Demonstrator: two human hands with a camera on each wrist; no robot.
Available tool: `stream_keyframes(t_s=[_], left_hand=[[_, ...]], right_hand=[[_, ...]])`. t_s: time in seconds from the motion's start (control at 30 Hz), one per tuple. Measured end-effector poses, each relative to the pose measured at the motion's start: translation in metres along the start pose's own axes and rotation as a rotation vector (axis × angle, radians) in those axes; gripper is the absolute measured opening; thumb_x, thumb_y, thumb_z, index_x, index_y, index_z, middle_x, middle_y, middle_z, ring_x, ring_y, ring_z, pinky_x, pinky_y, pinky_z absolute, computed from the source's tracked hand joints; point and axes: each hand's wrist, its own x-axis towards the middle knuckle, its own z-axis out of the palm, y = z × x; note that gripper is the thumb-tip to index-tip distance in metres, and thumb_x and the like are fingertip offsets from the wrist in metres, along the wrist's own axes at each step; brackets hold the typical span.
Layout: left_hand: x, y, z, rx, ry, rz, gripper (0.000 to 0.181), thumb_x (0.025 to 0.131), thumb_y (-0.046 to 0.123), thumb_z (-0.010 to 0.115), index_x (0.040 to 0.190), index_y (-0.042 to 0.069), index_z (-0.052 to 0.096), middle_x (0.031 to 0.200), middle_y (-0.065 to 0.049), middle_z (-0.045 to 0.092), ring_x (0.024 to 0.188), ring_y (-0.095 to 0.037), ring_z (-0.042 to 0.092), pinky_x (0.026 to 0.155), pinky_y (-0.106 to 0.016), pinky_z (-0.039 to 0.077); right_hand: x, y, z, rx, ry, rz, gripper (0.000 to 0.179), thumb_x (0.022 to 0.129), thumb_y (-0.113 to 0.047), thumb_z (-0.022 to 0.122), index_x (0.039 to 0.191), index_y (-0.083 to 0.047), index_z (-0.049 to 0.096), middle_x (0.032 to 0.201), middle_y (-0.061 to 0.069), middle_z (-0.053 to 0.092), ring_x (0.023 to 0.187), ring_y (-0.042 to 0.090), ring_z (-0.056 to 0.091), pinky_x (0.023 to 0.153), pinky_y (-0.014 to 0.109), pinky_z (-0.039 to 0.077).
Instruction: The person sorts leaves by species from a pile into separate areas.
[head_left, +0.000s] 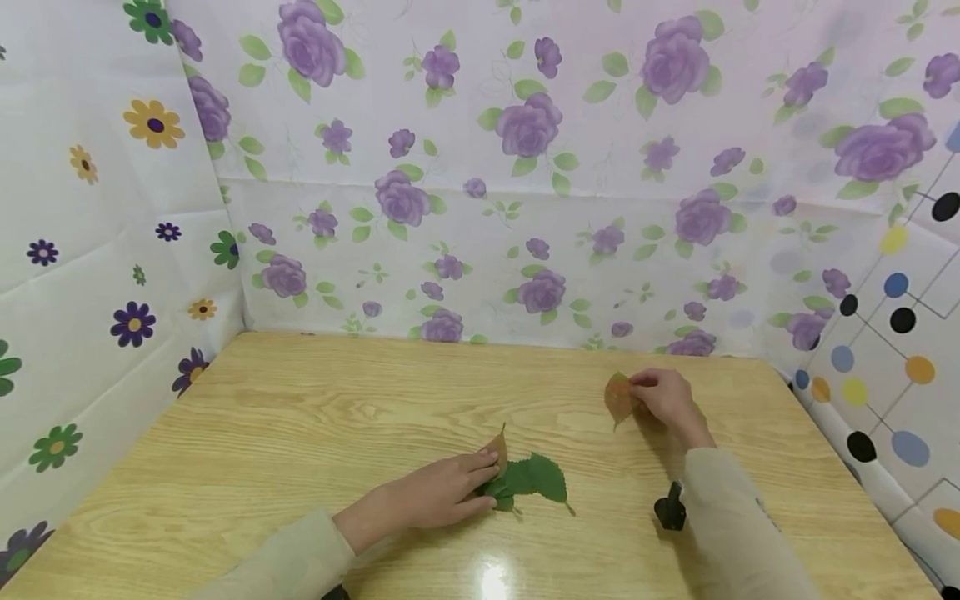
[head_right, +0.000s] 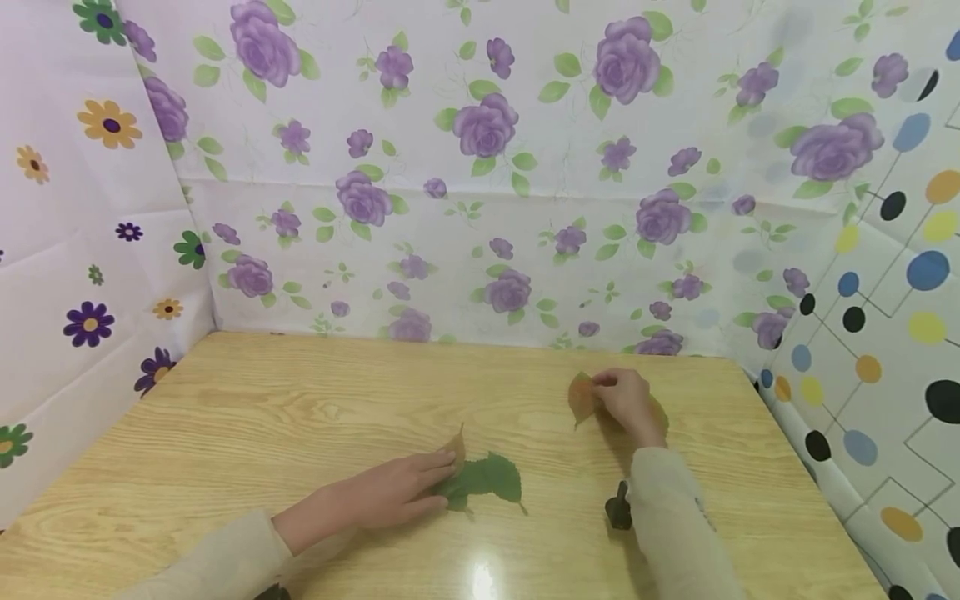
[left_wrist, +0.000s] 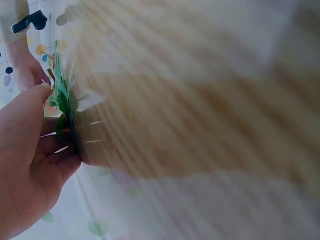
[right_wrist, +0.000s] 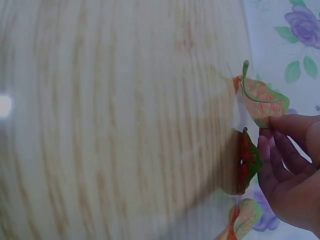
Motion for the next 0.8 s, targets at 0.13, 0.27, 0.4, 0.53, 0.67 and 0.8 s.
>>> stream_keyframes(t_s=[0.13,0.27,0.4,0.53,0.67,0.8], left_hand=[[-0.001,-0.001,0.001,0.01,0.0,-0.014,0.057,0.104,0.04,0.041,0.14,-0.003,0.047,0.149,-0.018,0.036,0.137,-0.027,0.035,0.109,-0.036,0.033],[0.0,-0.001,0.001,-0.017,0.012,-0.011,0.056,0.105,0.04,0.038,0.138,-0.003,0.049,0.148,-0.018,0.038,0.136,-0.028,0.037,0.108,-0.037,0.035],[0.003,-0.003,0.001,-0.1,0.035,-0.013,0.05,0.107,0.034,0.035,0.133,-0.003,0.054,0.145,-0.018,0.043,0.133,-0.029,0.042,0.106,-0.039,0.037],[0.012,-0.008,-0.002,-0.156,0.053,-0.017,0.044,0.107,0.028,0.035,0.127,-0.002,0.061,0.139,-0.017,0.05,0.128,-0.028,0.048,0.105,-0.037,0.039],[0.021,-0.013,-0.005,-0.161,0.109,-0.018,0.029,0.103,0.017,0.048,0.114,-0.001,0.068,0.122,-0.013,0.063,0.112,-0.022,0.06,0.094,-0.028,0.048],[0.027,-0.016,-0.005,-0.209,0.181,-0.059,0.01,0.092,0.007,0.065,0.097,0.003,0.073,0.096,-0.003,0.069,0.085,-0.008,0.062,0.072,-0.016,0.05]], right_hand=[[0.0,0.005,0.004,0.029,-0.001,0.014,0.025,0.095,-0.007,0.059,0.114,0.009,0.064,0.104,0.022,0.066,0.083,0.027,0.063,0.067,0.033,0.053],[0.001,0.008,0.008,0.016,0.005,-0.001,0.026,0.094,-0.007,0.059,0.114,0.009,0.064,0.105,0.022,0.066,0.086,0.028,0.063,0.07,0.036,0.054],[0.001,0.011,0.01,-0.014,0.013,-0.023,0.026,0.093,-0.008,0.059,0.112,0.009,0.065,0.105,0.023,0.066,0.09,0.033,0.064,0.073,0.039,0.055],[0.001,0.012,0.011,-0.024,0.011,-0.021,0.027,0.093,-0.007,0.058,0.114,0.009,0.064,0.111,0.026,0.064,0.099,0.039,0.06,0.079,0.043,0.053],[0.001,0.012,0.013,-0.015,0.003,-0.007,0.029,0.092,-0.006,0.058,0.116,0.01,0.063,0.114,0.027,0.062,0.104,0.041,0.057,0.082,0.046,0.051],[0.001,0.011,0.014,-0.014,0.004,-0.012,0.028,0.091,-0.004,0.059,0.116,0.01,0.062,0.113,0.028,0.062,0.102,0.041,0.058,0.081,0.046,0.052]])
